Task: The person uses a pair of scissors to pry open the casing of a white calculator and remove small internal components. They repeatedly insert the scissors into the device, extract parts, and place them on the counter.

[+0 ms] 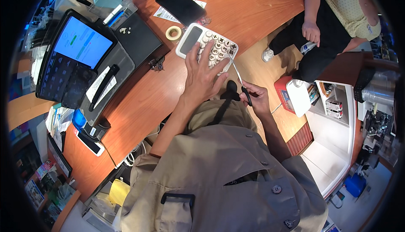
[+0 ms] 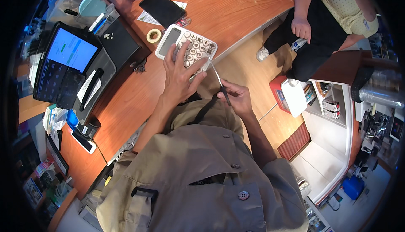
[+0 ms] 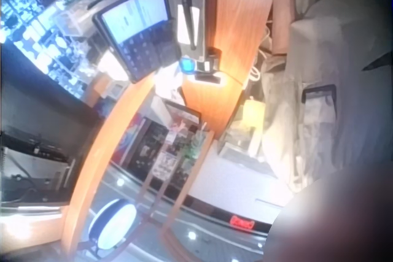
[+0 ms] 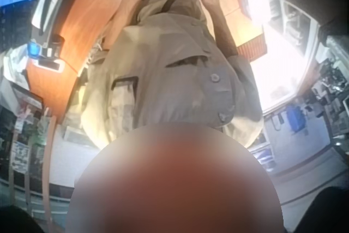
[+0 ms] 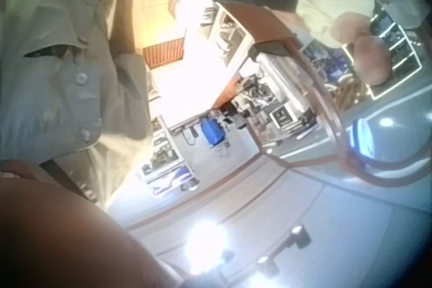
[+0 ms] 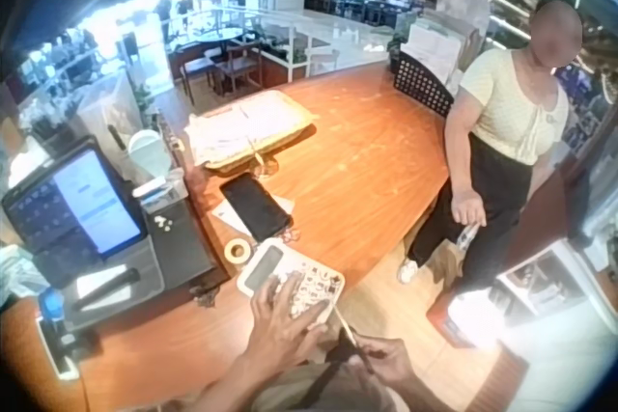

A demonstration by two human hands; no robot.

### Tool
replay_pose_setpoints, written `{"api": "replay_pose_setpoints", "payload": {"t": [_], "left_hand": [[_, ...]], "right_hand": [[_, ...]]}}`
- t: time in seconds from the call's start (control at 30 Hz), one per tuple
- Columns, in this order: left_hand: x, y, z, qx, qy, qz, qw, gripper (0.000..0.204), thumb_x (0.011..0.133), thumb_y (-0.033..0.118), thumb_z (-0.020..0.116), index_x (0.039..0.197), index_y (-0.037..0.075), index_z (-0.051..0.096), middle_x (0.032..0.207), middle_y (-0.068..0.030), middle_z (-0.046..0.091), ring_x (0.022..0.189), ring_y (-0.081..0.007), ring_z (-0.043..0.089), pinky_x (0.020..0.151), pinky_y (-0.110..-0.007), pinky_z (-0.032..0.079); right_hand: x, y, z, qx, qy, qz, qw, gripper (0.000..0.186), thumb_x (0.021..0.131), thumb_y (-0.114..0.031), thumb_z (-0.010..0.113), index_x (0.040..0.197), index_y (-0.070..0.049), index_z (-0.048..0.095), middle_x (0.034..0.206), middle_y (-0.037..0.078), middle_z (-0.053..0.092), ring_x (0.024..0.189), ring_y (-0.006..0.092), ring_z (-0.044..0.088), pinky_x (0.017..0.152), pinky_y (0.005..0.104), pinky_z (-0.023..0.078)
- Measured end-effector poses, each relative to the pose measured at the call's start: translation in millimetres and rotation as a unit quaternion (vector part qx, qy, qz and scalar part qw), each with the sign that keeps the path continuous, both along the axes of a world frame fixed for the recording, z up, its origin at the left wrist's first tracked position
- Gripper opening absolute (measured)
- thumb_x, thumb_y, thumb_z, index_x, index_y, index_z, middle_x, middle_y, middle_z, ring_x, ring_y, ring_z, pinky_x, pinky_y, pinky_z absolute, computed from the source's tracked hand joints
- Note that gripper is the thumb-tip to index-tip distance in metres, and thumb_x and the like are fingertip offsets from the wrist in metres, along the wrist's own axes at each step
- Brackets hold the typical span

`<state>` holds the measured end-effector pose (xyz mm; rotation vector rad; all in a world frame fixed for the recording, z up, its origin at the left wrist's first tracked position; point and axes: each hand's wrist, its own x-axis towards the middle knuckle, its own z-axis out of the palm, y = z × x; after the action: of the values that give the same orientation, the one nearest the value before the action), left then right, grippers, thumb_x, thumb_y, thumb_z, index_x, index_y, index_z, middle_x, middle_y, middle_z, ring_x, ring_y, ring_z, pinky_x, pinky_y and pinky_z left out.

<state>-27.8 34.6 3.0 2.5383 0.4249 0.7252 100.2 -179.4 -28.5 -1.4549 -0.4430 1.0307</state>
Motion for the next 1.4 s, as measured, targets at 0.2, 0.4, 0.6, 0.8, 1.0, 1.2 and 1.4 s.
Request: {"api": "replay_pose_setpoints", "payload": {"t": [0.2,0.4,0.6,0.8,1.0,1.2,1.4], "left_hand": [[0,1,-1,-0.002,-0.003,0.001,1.0,0.036,0.086,0.032,0.081,0.121,0.022,0.078,0.161,-0.0191,0.038,0.145,-0.0535,0.024,0.116,-0.064,0.026],[2,0,-1,0.013,0.001,0.01,1.0,0.038,0.082,0.031,0.082,0.12,0.023,0.078,0.16,-0.0193,0.038,0.145,-0.0534,0.025,0.116,-0.064,0.026],[5,-3,-3,0.01,-0.015,0.02,1.0,0.037,0.079,0.026,0.081,0.116,0.022,0.079,0.158,-0.0178,0.041,0.145,-0.0531,0.026,0.116,-0.063,0.027],[7,-4,-3,0.02,-0.018,0.034,0.999,0.038,0.076,0.026,0.079,0.113,0.023,0.08,0.157,-0.0159,0.042,0.145,-0.0522,0.026,0.116,-0.063,0.027],[6,-4,-1,0.021,-0.041,0.03,0.998,0.042,0.069,0.022,0.078,0.111,0.018,0.079,0.153,-0.0211,0.044,0.143,-0.0506,0.029,0.115,-0.063,0.026],[1,-4,-2,0.017,-0.042,0.023,0.999,0.04,0.069,0.019,0.078,0.108,0.019,0.079,0.152,-0.0202,0.045,0.143,-0.0507,0.029,0.116,-0.064,0.026],[-9,-5,-4,-0.002,-0.044,0.022,0.999,0.04,0.068,0.014,0.077,0.106,0.023,0.081,0.155,-0.016,0.046,0.143,-0.0527,0.03,0.116,-0.063,0.028]], "right_hand": [[5,0,3,-0.039,-0.011,-0.004,0.999,0.053,0.09,-0.005,0.082,0.141,-0.003,0.065,0.074,-0.002,0.066,0.058,0.0039,0.054,0.053,0.0211,0.042],[-2,-1,-4,-0.001,0.042,-0.032,0.999,0.049,0.091,-0.005,0.08,0.138,-0.002,0.067,0.075,-0.001,0.066,0.058,0.0042,0.054,0.051,0.0204,0.041],[-14,0,-13,0.006,0.03,-0.075,0.997,0.047,0.091,-0.003,0.078,0.136,0.002,0.067,0.076,0.001,0.067,0.057,0.0049,0.054,0.05,0.0194,0.037],[11,-4,-8,0.0,0.029,-0.051,0.998,0.047,0.087,-0.001,0.081,0.132,0.002,0.07,0.078,0.0,0.066,0.058,0.0039,0.052,0.051,0.02,0.038],[40,-10,8,-0.031,-0.03,0.012,0.999,0.045,0.084,-0.003,0.083,0.128,0.0,0.073,0.075,-0.001,0.066,0.056,0.0028,0.05,0.051,0.0204,0.038],[51,-10,19,-0.002,0.008,0.066,0.998,0.04,0.086,-0.005,0.08,0.125,0.001,0.074,0.073,0.002,0.066,0.054,0.0039,0.051,0.05,0.0207,0.037],[44,-18,22,-0.033,0.003,0.073,0.997,0.042,0.086,-0.008,0.081,0.125,0.002,0.074,0.073,0.003,0.067,0.053,0.0052,0.051,0.05,0.0215,0.038]]}}
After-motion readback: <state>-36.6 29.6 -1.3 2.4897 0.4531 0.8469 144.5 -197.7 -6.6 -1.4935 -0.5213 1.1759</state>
